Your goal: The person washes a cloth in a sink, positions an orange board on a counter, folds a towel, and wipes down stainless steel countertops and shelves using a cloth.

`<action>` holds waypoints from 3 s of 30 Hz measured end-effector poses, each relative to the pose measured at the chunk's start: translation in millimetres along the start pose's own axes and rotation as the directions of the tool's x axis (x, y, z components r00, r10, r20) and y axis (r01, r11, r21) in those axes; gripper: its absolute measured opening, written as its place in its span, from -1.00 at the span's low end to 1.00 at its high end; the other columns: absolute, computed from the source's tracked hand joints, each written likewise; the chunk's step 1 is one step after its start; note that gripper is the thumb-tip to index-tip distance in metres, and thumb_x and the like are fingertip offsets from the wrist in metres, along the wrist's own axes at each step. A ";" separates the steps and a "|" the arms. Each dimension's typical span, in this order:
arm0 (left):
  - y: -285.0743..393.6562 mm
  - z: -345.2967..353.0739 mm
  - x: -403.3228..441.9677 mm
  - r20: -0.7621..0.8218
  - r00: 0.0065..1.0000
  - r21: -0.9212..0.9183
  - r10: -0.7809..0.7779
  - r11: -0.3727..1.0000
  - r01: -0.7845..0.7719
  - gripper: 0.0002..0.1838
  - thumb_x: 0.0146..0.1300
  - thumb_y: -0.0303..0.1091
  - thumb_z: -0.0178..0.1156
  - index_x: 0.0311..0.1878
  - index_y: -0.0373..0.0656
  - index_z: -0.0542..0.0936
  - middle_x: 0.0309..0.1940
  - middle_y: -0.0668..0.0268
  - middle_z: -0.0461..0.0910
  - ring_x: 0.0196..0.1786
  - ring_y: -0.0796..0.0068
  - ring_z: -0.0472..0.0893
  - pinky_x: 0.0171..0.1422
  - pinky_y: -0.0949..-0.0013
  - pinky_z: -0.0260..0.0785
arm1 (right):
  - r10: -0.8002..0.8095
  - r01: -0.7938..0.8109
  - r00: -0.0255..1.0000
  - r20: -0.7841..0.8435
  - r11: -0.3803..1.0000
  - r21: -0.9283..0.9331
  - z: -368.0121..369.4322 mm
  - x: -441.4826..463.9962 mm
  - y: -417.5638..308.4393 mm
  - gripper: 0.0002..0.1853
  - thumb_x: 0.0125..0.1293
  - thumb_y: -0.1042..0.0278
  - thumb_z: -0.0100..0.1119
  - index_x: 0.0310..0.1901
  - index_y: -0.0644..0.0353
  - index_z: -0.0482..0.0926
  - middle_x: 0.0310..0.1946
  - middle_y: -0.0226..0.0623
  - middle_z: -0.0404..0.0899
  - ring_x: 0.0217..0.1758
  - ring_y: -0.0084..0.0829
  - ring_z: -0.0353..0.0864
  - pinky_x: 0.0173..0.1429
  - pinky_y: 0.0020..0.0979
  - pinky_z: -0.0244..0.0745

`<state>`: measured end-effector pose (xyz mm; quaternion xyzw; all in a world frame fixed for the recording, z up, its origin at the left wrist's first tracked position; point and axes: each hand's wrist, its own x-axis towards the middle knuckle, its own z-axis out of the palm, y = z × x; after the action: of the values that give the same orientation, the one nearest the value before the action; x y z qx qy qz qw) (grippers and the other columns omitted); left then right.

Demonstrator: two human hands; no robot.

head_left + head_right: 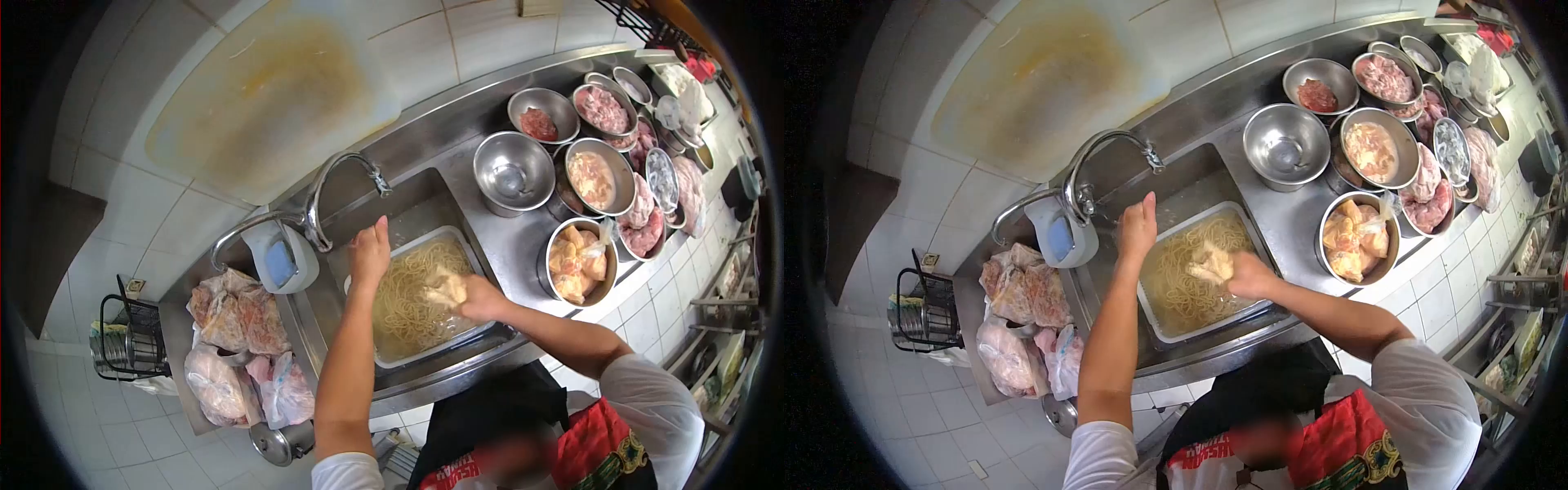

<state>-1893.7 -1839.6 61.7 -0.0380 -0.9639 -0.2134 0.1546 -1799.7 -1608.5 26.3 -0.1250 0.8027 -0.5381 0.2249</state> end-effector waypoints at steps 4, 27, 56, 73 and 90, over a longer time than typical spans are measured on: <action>-0.3 -4.0 -6.7 0.168 0.915 -0.343 -0.366 0.849 0.403 -0.60 0.47 -0.12 -0.09 -0.28 -0.22 0.61 -0.50 0.21 0.56 -0.49 0.29 0.52 -0.31 0.19 0.40 | -0.190 0.240 0.926 -0.326 0.963 0.121 -46.5 81.6 -62.5 -0.55 0.05 0.23 0.38 -0.01 0.20 0.59 -0.10 0.00 0.64 -0.01 -0.03 0.63 0.09 -0.20 0.50; 11.7 -5.4 5.0 0.658 0.487 -0.748 -0.574 -0.419 0.515 -0.66 0.48 -0.11 -0.02 -0.44 0.01 0.29 -0.64 0.52 0.13 -0.65 0.60 0.05 -0.53 0.45 -0.08 | 0.157 -0.036 0.955 0.251 0.903 -0.428 -5.5 -33.9 -1.4 -0.39 0.00 0.15 0.42 0.00 0.40 0.47 -0.11 0.15 0.62 0.02 0.00 0.62 0.09 -0.13 0.51; -99.7 -164.6 -298.9 0.635 0.495 -0.770 -0.594 -0.542 0.337 -0.53 0.33 0.02 0.15 0.10 -0.15 0.53 -0.17 0.22 0.63 -0.27 0.39 0.63 -0.30 0.42 0.50 | 0.343 -0.357 0.903 0.259 0.262 0.897 111.7 211.5 -48.1 -0.82 0.39 0.33 -0.09 -0.37 0.10 0.45 -0.71 -0.38 0.34 -0.72 -0.42 0.30 -0.64 -0.36 0.27; -56.5 -72.9 -201.6 0.872 0.464 -0.300 0.158 -0.577 0.759 -0.57 0.26 -0.12 0.26 0.04 -0.23 0.51 -0.35 0.24 0.55 -0.44 0.47 0.45 -0.35 0.40 0.34 | 0.116 -0.223 0.954 -0.277 0.893 -0.392 4.1 -75.9 -12.7 -0.39 0.14 0.13 0.26 0.18 0.31 0.45 0.15 0.11 0.46 0.18 0.04 0.51 0.26 -0.10 0.39; 242.7 8.1 -333.7 0.911 0.101 -0.238 0.399 0.312 0.920 -0.61 0.38 -0.30 0.13 0.23 -0.16 0.42 0.03 0.21 0.57 0.06 0.25 0.61 0.10 0.07 0.53 | 0.915 0.352 -0.364 -0.176 0.310 0.883 487.6 -828.9 250.8 -0.78 0.27 0.29 0.03 -0.49 0.18 0.49 -0.67 -0.17 0.46 -0.65 -0.31 0.50 -0.60 -0.26 0.45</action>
<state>-1545.4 -1618.7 46.9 0.0074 -0.4928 -0.6368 -0.5929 -828.6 -1537.5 -172.5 0.7600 0.2647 -0.5446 -0.2362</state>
